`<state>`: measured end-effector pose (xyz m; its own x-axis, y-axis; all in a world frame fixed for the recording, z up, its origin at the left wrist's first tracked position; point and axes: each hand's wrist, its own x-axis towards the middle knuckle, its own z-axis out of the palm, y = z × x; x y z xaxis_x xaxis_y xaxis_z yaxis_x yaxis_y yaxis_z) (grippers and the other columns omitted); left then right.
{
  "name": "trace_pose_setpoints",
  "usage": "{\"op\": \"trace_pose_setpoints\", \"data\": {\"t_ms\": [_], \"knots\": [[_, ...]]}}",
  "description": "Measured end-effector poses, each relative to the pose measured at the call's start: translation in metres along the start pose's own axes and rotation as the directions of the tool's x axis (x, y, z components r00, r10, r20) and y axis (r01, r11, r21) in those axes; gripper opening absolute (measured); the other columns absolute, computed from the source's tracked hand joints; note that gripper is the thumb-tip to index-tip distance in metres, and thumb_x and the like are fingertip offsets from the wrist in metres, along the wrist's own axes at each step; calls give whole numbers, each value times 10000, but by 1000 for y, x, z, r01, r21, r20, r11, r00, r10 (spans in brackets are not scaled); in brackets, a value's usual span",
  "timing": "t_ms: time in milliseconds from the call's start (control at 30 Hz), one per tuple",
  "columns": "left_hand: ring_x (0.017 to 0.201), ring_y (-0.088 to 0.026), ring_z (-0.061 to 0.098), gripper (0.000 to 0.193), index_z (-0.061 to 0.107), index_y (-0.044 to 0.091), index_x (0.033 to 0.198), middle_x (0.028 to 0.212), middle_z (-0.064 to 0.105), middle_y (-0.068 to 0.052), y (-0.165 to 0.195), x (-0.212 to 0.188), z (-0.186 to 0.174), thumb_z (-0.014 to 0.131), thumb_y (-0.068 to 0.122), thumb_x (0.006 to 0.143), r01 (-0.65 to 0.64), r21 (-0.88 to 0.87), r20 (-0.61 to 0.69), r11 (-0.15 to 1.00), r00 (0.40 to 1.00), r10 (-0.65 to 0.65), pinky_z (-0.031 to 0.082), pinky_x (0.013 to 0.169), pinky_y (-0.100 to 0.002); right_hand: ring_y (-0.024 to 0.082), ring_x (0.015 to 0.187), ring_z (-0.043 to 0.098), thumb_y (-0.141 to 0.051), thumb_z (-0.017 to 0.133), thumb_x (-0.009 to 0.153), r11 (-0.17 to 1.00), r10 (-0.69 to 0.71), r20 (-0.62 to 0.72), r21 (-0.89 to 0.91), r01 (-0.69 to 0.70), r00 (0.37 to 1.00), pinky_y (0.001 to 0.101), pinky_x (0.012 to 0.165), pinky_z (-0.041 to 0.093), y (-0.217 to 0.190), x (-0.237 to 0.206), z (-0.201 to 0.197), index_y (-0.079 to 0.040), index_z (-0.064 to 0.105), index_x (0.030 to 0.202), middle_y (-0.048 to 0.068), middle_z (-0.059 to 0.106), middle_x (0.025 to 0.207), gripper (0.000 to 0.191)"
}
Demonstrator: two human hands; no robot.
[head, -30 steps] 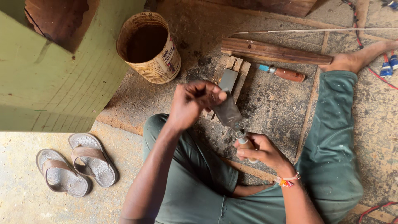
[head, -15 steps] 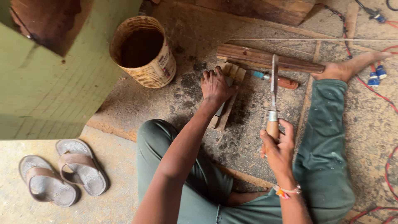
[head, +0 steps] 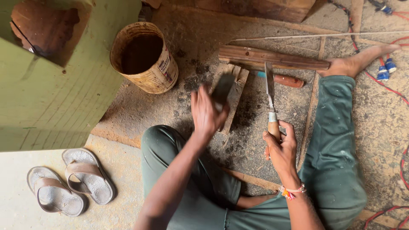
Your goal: The person sharpens a metal chisel by rubbing it against a whetstone and occasionally dipping it into a bucket of water.
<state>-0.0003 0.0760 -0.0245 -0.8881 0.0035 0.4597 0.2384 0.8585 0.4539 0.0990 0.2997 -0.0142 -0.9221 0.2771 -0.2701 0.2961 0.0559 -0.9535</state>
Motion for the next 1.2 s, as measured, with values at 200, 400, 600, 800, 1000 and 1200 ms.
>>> {"op": "trace_pose_setpoints", "data": {"t_ms": [200, 400, 600, 800, 1000, 1200], "knots": [[913, -340, 584, 721, 437, -83, 1301, 1052, 631, -223, 3, -51, 7, 812, 349, 862, 73, -47, 73, 996, 995, -69, 447, 907, -461, 103, 438, 514, -50, 685, 901, 999, 30, 21, -40, -29, 999, 278, 347, 398, -2, -4, 6, -55, 480, 1340, 95, 631, 783, 485], [897, -386, 566, 900, 451, -154, 1302, 1006, 612, -250, -4, -44, 16, 837, 412, 719, 125, -45, 73, 991, 990, -121, 441, 828, -492, 115, 505, 573, -91, 711, 887, 961, -4, 49, -275, 17, 999, 282, 413, 448, -17, -16, 6, -85, 532, 1351, 101, 700, 809, 497], [1054, -277, 646, 307, 667, 61, 1175, 1100, 692, -123, 6, -57, 10, 697, 307, 993, -62, -297, 83, 953, 992, 90, 480, 981, -450, 342, 727, 729, -200, 758, 866, 624, -317, 192, -696, 356, 929, 441, 593, 558, -24, -33, 6, -153, 598, 1309, 183, 748, 903, 474], [1182, -357, 613, 692, 740, 74, 1133, 1220, 699, -178, 39, -19, 48, 315, 620, 1097, -177, -582, 196, 794, 916, 349, 373, 1095, -484, 392, 786, 722, -230, 803, 826, 543, -137, 152, -815, 202, 979, 486, 659, 556, -33, -44, 8, -137, 626, 1246, 178, 760, 871, 465], [1402, -289, 483, 1052, 824, 114, 946, 1272, 696, -154, 43, 9, 55, 27, 798, 886, -62, -284, 840, 957, 465, 280, 178, 1297, -540, 153, 794, 745, -181, 810, 844, 714, -263, 197, -619, 328, 945, 309, 692, 580, -57, -31, -12, -149, 731, 1232, 122, 780, 977, 397], [1475, -362, 389, 1045, 761, 111, 1112, 1487, 558, -146, 30, -39, 7, 62, 851, 879, -184, -362, 652, 914, 651, 389, 225, 1236, -559, 102, 874, 784, -164, 811, 810, 662, -336, 209, -641, 388, 918, 259, 728, 592, -43, -67, -3, -124, 803, 1068, 79, 809, 976, 260]]}}
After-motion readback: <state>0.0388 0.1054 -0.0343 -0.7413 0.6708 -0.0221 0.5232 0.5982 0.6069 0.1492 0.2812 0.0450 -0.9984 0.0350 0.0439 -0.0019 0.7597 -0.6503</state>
